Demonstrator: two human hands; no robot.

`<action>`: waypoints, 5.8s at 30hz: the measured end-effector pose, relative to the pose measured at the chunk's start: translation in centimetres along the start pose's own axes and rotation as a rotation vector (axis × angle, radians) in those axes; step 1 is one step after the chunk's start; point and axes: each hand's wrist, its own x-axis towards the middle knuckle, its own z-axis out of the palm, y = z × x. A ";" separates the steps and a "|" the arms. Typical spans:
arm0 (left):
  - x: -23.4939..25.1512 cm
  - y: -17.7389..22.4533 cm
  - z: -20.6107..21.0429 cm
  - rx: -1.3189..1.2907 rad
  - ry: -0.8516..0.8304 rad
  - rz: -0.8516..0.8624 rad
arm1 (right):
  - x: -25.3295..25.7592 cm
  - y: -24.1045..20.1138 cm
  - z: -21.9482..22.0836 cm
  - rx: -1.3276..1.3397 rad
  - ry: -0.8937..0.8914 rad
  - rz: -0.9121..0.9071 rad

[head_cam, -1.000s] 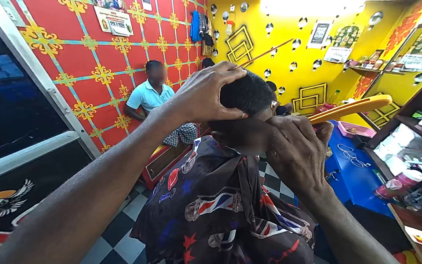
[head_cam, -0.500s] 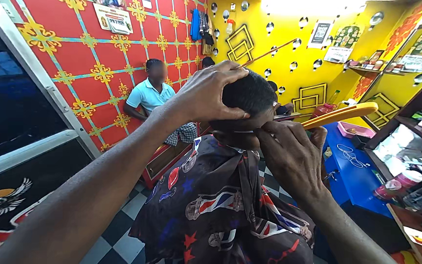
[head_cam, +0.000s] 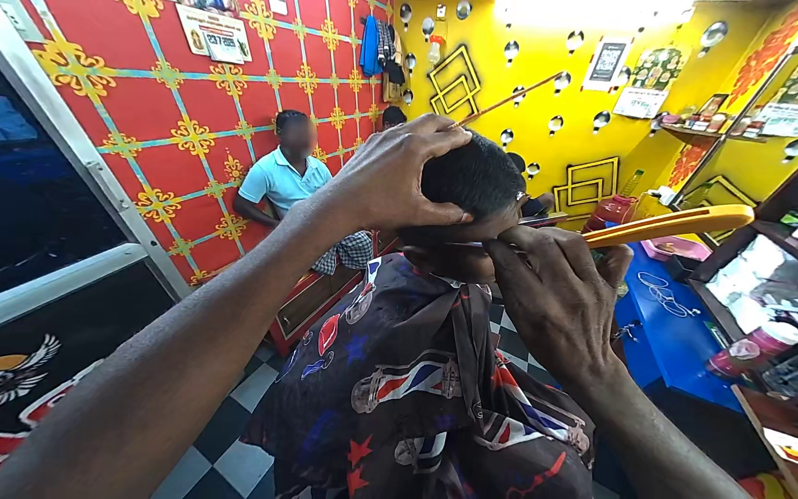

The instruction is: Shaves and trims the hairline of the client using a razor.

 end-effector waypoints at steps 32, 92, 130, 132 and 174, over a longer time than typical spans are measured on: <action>-9.2 2.6 -0.8 -0.055 0.514 0.000 | -5.5 -3.9 -5.3 0.862 0.069 0.599; -2.3 -0.4 0.5 0.125 -0.025 0.168 | 0.0 -4.7 -0.8 -0.119 0.006 0.132; -12.1 3.6 2.8 -0.472 0.943 -0.035 | -7.2 -10.5 -1.8 0.231 0.127 0.688; -16.4 4.5 6.5 -0.448 0.964 -0.056 | -7.9 -14.6 -1.4 0.404 0.163 0.828; 9.4 -4.9 0.2 -0.138 -0.334 0.286 | -3.1 -11.4 -1.4 0.588 -0.043 0.736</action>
